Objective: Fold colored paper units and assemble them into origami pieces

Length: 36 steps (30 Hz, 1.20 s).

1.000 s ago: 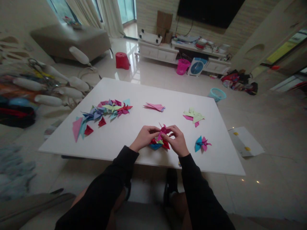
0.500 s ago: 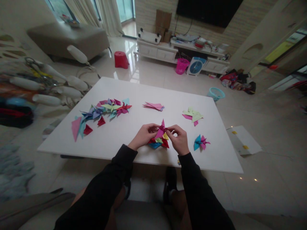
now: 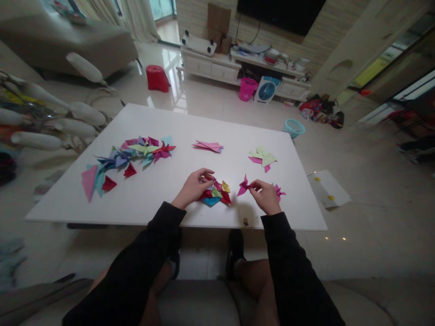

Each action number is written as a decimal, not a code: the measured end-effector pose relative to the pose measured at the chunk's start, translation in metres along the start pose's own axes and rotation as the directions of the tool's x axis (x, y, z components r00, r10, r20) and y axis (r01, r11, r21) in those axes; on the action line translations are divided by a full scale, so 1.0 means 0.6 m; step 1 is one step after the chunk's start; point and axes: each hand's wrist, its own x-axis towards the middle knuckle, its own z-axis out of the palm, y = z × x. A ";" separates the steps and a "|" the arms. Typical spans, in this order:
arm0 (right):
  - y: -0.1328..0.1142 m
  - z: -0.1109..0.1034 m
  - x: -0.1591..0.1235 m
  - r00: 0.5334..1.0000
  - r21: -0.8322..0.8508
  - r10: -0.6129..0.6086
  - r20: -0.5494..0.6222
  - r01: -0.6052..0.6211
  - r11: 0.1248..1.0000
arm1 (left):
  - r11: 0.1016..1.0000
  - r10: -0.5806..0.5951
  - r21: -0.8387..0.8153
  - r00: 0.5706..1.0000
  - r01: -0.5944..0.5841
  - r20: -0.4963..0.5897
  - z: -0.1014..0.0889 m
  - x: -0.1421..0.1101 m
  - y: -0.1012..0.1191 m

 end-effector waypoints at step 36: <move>0.215 -0.094 -0.057 0.778 -0.412 0.624 0.076 -0.545 0.730 | 0.980 -0.010 0.197 0.997 -0.007 0.081 0.003 -0.005 0.002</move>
